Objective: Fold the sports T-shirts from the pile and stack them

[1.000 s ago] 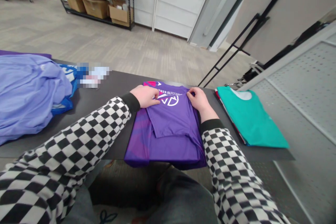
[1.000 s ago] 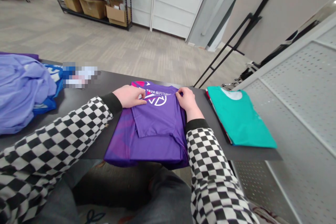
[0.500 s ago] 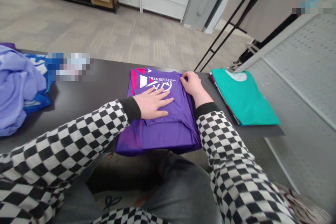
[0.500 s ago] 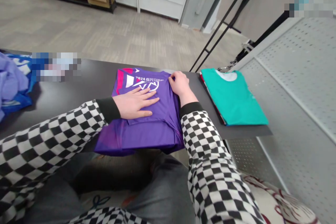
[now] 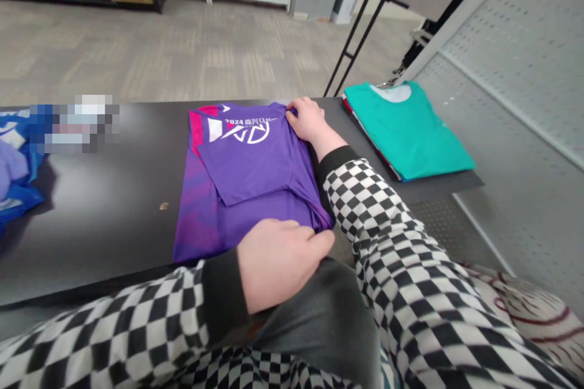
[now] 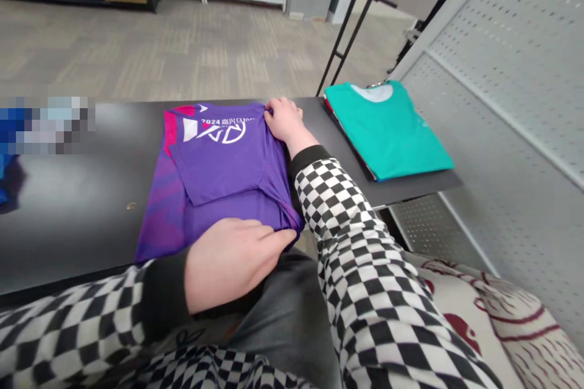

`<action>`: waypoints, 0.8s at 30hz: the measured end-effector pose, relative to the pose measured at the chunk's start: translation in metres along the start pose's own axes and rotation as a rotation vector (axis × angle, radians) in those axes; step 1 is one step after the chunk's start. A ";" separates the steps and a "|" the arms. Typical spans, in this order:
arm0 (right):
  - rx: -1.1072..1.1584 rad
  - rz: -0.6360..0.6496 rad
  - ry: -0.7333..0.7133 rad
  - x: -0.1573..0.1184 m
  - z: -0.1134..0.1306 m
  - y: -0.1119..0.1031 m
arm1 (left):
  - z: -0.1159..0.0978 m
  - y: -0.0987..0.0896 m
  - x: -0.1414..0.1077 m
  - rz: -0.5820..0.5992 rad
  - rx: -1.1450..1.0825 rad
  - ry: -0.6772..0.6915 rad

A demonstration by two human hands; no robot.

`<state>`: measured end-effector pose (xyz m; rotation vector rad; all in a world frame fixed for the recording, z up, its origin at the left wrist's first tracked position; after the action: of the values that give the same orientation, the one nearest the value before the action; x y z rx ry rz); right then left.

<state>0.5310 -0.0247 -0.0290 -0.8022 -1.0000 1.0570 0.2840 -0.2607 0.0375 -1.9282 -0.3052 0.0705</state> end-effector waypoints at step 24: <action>0.030 0.035 0.018 0.000 0.001 -0.002 | 0.005 0.068 -0.050 -0.336 -1.125 -0.682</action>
<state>0.5306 -0.0254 -0.0272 -0.8055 -0.9561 1.0908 0.2473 -0.2916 -0.0322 -2.8693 -1.3420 0.4060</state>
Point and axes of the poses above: each hand's wrist, its own x-axis towards the middle knuckle, its own y-axis out of the palm, z = x × y, the point moved 5 cm from there along x, towards the middle knuckle, and after that the axes turned 1 degree about z, right-handed, at the moved point
